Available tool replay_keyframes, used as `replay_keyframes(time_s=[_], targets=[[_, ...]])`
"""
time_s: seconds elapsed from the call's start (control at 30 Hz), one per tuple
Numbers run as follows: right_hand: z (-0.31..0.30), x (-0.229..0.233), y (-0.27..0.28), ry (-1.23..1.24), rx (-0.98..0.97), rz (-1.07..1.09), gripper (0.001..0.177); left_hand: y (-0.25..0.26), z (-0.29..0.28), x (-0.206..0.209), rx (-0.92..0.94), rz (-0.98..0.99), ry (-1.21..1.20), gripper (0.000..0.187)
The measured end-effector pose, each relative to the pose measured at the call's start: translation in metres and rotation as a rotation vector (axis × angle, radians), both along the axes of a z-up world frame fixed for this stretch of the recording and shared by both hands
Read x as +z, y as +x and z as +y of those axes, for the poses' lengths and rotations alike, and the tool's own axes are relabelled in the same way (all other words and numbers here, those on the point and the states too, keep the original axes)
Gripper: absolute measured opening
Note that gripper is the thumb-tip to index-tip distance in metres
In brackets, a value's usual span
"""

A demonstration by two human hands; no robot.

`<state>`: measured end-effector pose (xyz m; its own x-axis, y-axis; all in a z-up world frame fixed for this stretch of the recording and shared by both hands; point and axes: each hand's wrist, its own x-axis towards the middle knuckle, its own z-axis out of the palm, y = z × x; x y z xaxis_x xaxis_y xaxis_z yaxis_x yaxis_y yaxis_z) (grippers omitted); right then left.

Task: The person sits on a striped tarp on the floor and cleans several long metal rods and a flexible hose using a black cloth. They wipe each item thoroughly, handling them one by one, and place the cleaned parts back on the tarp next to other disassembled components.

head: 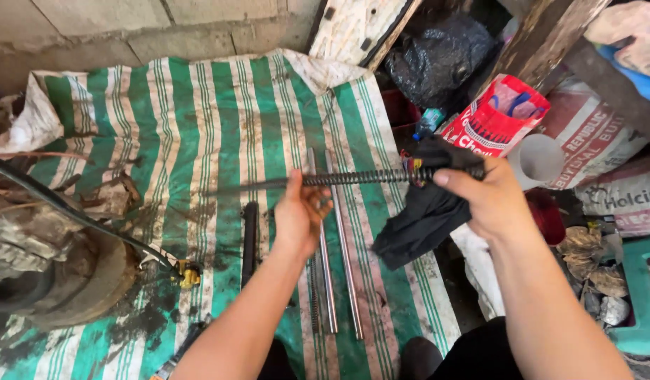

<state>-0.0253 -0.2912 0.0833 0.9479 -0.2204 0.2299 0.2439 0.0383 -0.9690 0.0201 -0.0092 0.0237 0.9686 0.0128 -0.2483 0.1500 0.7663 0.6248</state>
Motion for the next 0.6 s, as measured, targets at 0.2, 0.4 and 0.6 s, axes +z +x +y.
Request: replay_keyframes(time_s=[0.2, 0.4, 0.6], targets=[[0.016, 0.079, 0.023, -0.26, 0.025, -0.181, 0.019, -0.022, -0.007, -0.018, -0.48, 0.078, 0.173, 0.07], [0.069, 0.123, 0.01, -0.678, 0.068, -0.078, 0.015, -0.023, 0.008, 0.001, -0.448, -0.133, 1.007, 0.062], [0.105, 0.114, 0.003, -0.804, 0.115, 0.001, 0.015, -0.032, -0.011, 0.012, -0.009, -0.755, 0.678, 0.044]])
